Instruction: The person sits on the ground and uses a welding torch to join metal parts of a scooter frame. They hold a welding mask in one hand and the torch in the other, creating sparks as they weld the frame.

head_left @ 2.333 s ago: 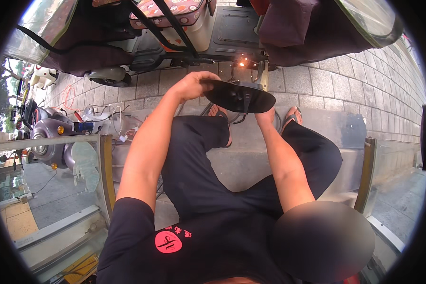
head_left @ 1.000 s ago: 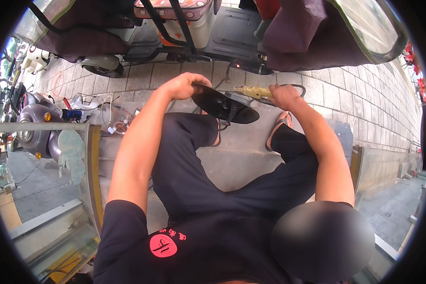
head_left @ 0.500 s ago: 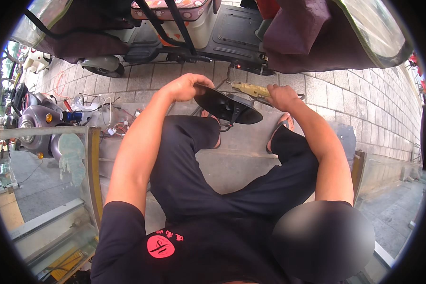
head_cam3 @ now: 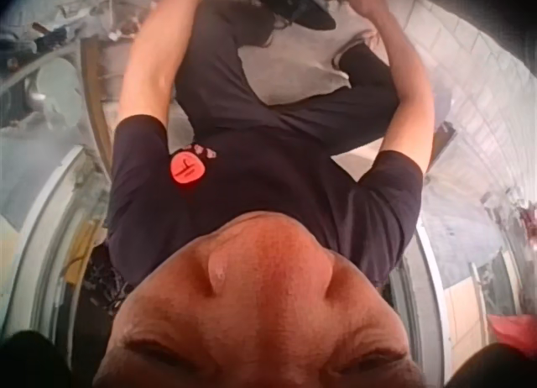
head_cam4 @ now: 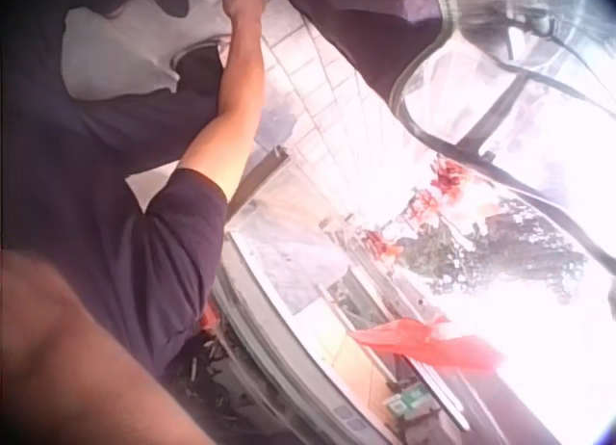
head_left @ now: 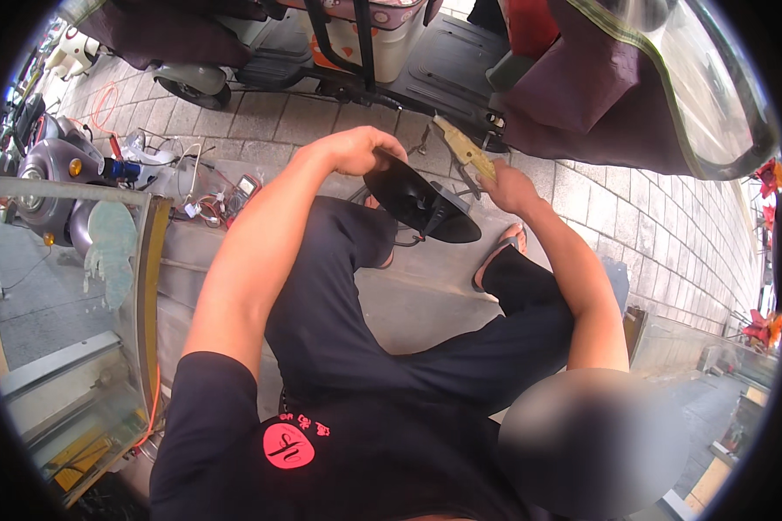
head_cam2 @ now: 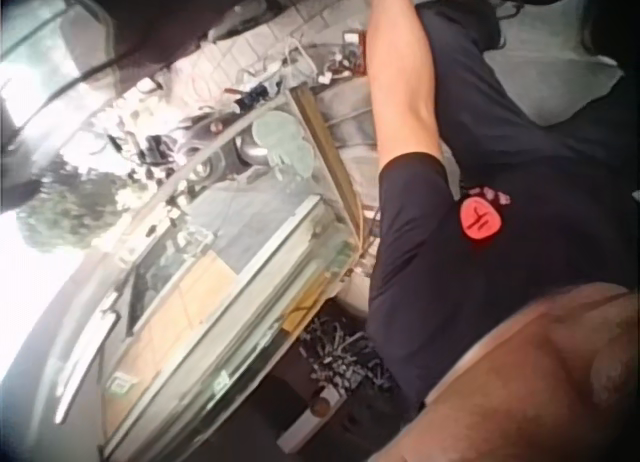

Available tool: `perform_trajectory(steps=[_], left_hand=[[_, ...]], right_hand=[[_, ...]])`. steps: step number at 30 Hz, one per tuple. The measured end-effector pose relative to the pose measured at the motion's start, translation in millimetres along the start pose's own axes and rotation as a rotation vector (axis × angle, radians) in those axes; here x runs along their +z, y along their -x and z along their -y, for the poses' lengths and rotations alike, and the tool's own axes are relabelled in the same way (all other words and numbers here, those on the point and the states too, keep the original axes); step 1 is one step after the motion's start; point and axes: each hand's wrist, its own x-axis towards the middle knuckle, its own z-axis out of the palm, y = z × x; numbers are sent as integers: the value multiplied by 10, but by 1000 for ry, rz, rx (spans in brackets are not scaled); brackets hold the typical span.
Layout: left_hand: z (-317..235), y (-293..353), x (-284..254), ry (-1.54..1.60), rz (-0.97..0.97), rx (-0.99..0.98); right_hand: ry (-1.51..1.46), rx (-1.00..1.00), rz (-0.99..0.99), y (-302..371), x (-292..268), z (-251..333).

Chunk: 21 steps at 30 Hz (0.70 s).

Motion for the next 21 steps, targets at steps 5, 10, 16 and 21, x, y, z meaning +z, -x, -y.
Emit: perform_trajectory(steps=[5, 10, 16, 21], left_hand=[[-62, 175, -84, 5, -26, -8], [239, 347, -223, 116, -77, 50], [392, 441, -318, 269, -119, 83], [411, 470, -338, 296, -128, 90]], right_hand=[[63, 50, -44, 46, 88, 295], [7, 134, -67, 154, 555, 655], [-64, 157, -80, 152, 881, 832], [-95, 187, -82, 74, 886, 937]])
